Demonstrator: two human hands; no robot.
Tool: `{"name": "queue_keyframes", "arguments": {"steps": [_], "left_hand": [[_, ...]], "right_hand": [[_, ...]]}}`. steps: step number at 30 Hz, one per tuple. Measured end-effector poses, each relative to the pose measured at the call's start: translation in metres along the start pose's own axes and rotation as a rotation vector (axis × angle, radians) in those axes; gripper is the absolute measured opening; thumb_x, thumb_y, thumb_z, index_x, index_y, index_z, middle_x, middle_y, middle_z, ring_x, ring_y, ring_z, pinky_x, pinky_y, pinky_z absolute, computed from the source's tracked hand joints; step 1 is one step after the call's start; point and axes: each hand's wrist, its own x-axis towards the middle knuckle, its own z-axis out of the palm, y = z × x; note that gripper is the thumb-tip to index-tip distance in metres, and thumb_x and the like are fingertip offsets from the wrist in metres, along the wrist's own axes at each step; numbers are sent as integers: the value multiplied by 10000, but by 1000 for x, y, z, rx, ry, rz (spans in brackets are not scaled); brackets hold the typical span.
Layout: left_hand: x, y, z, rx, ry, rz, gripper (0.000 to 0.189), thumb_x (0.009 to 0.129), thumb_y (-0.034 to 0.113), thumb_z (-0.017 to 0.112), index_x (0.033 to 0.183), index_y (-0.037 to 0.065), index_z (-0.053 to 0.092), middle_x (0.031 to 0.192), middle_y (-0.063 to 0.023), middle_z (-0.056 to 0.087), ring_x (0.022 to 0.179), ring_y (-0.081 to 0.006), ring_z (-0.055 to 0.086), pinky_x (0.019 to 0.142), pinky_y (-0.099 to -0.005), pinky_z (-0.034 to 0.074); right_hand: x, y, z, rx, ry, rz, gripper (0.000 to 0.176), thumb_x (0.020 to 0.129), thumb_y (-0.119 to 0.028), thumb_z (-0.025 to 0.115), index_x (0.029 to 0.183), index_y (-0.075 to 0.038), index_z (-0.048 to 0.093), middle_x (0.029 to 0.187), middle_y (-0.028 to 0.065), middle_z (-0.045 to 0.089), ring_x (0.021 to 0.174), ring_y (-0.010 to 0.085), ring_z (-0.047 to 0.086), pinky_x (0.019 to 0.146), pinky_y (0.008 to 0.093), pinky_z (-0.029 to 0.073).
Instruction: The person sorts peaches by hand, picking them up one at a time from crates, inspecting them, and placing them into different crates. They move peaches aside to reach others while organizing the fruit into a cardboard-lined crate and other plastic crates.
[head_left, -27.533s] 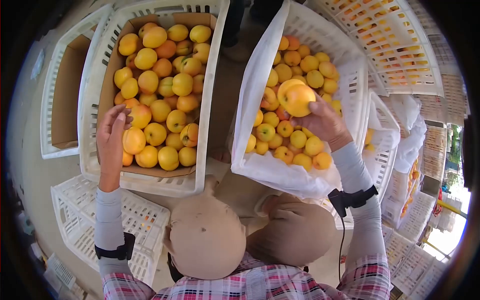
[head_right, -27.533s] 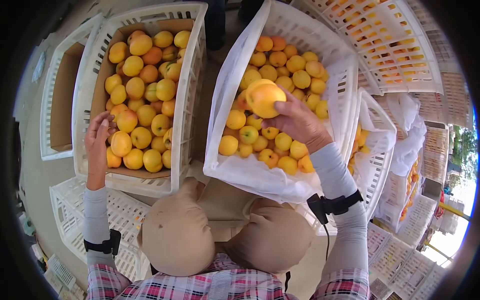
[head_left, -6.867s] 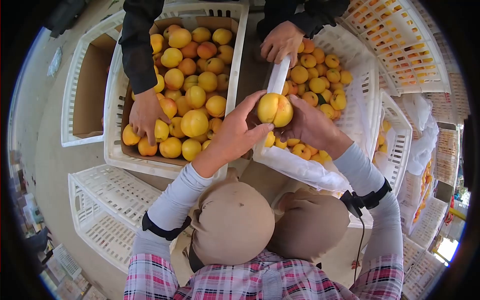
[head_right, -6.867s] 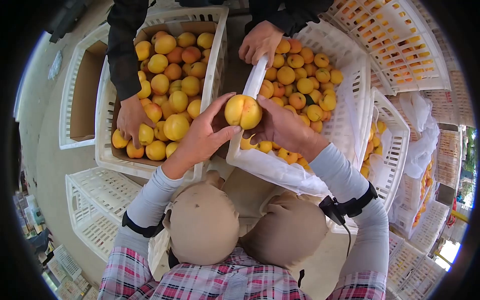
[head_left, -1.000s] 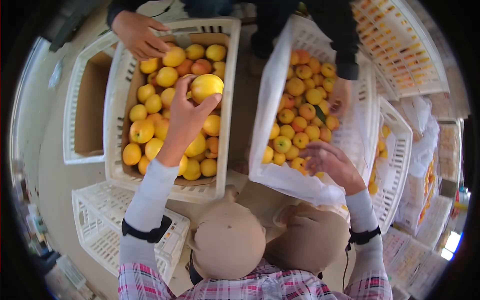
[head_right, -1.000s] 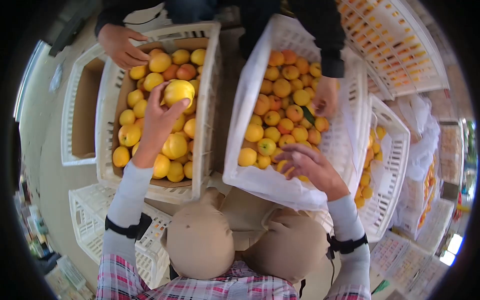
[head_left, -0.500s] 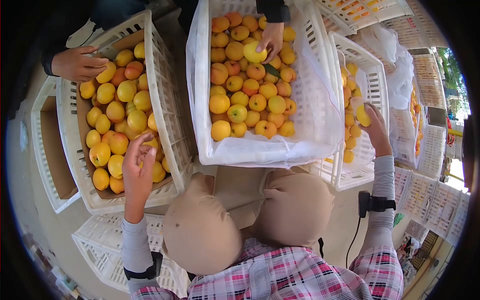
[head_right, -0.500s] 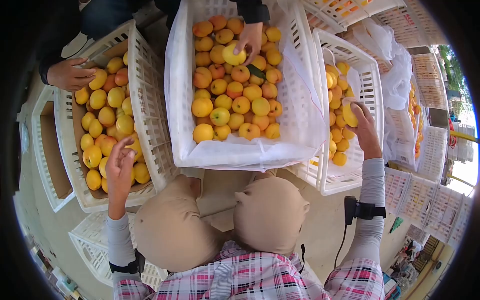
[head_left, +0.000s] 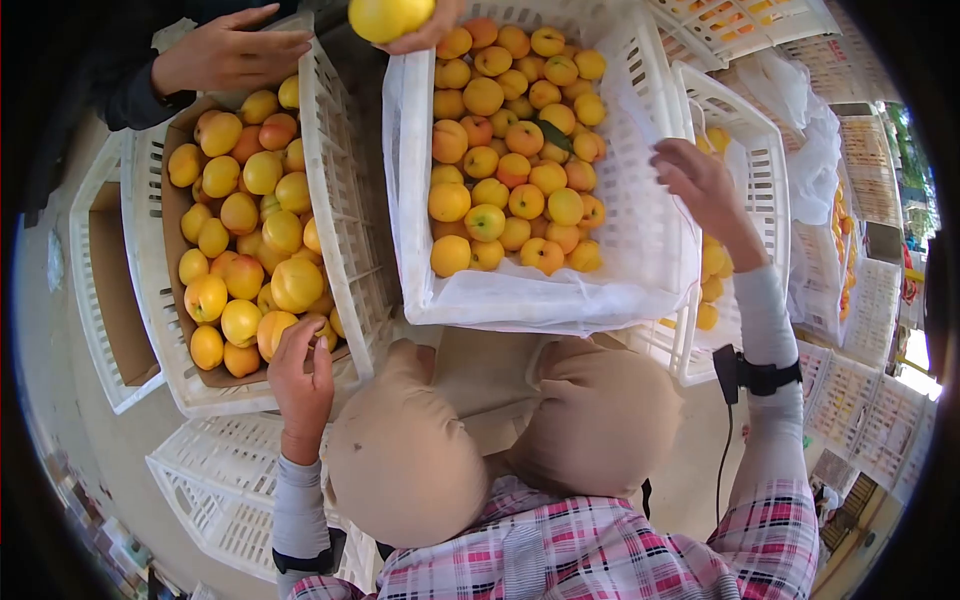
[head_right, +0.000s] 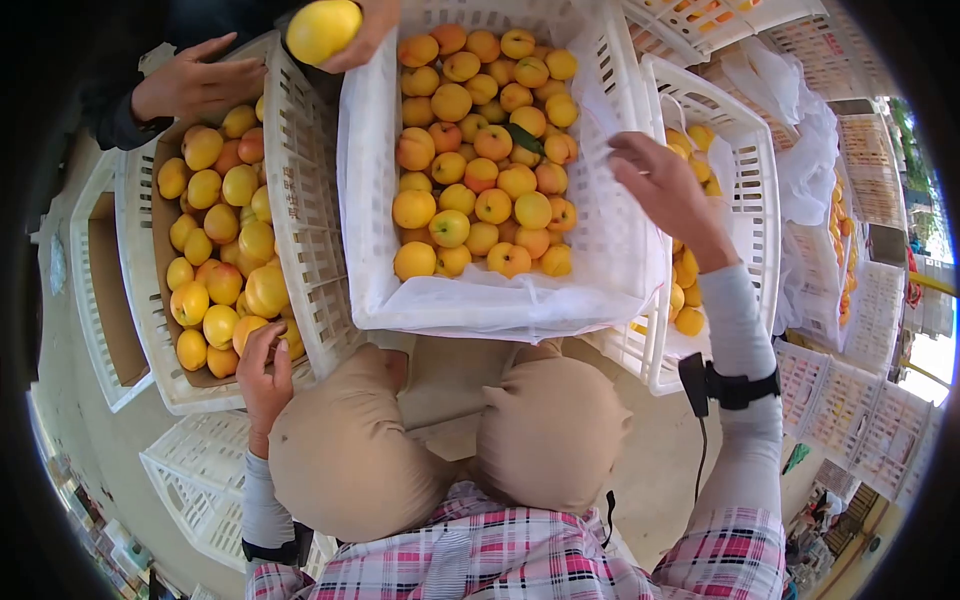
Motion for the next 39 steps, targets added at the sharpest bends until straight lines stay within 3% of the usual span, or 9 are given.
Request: {"name": "queue_keyframes", "arguments": {"steps": [8,15,18,20,22,29,32,36,39], "left_hand": [[1,1,2,73,47,61,182,812,-6,560,987,-27,603,955,-163,630,881,-308,616,803,-338,480],[2,2,0,68,42,65,181,805,-3,573,982,-23,604,948,-162,628,866,-316,613,781,-348,485],[1,5,0,30,47,28,184,799,-2,576,980,-16,607,948,-160,629,860,-317,614,772,-351,487],[2,1,0,59,70,79,190,797,-1,576,984,-11,611,948,-160,629,851,-310,616,755,-348,492],[0,0,0,60,75,106,195,795,-1,576,986,-12,614,958,-159,626,845,-304,616,741,-334,496],[11,9,-8,-428,5,-141,223,890,16,511,1101,-18,576,1013,-66,609,834,-93,562,743,-218,464],[34,42,-18,-796,-92,-272,252,929,91,499,1142,-28,562,1032,-71,610,849,-101,579,731,-244,497],[55,66,-18,-1326,-483,-339,579,973,361,427,1424,53,235,1253,-122,489,978,-222,600,815,-335,514],[59,75,-10,-1498,-493,-393,566,953,350,487,1397,66,281,1196,-105,507,975,-201,598,814,-331,530]], "right_hand": [[84,49,119,-850,-632,50,582,736,-501,648,988,20,587,901,178,658,767,326,617,729,371,498],[96,35,129,-790,-781,268,547,696,-514,640,866,5,663,829,166,654,765,284,649,682,384,521],[86,32,114,-34,-643,471,577,774,-523,583,1029,-5,597,895,164,635,743,253,625,666,372,527],[74,11,102,926,-757,530,560,864,-522,480,1073,-5,525,905,172,616,680,231,595,612,334,522],[66,-1,100,1075,-764,567,544,886,-499,428,1101,-7,516,896,170,605,658,247,569,619,353,516],[45,-74,99,1125,-747,182,564,865,-270,571,1327,-26,359,1232,129,497,1069,226,556,856,381,510],[39,-119,102,717,-558,-95,589,841,-180,625,1338,-19,352,1228,118,501,1110,201,538,919,341,477],[27,-166,120,544,-565,-361,658,792,-100,686,1346,-10,342,1274,120,486,1161,205,509,969,344,437],[18,-190,124,108,-521,-605,688,764,-138,724,1342,-27,367,1284,139,481,1142,259,532,921,343,461]]}}
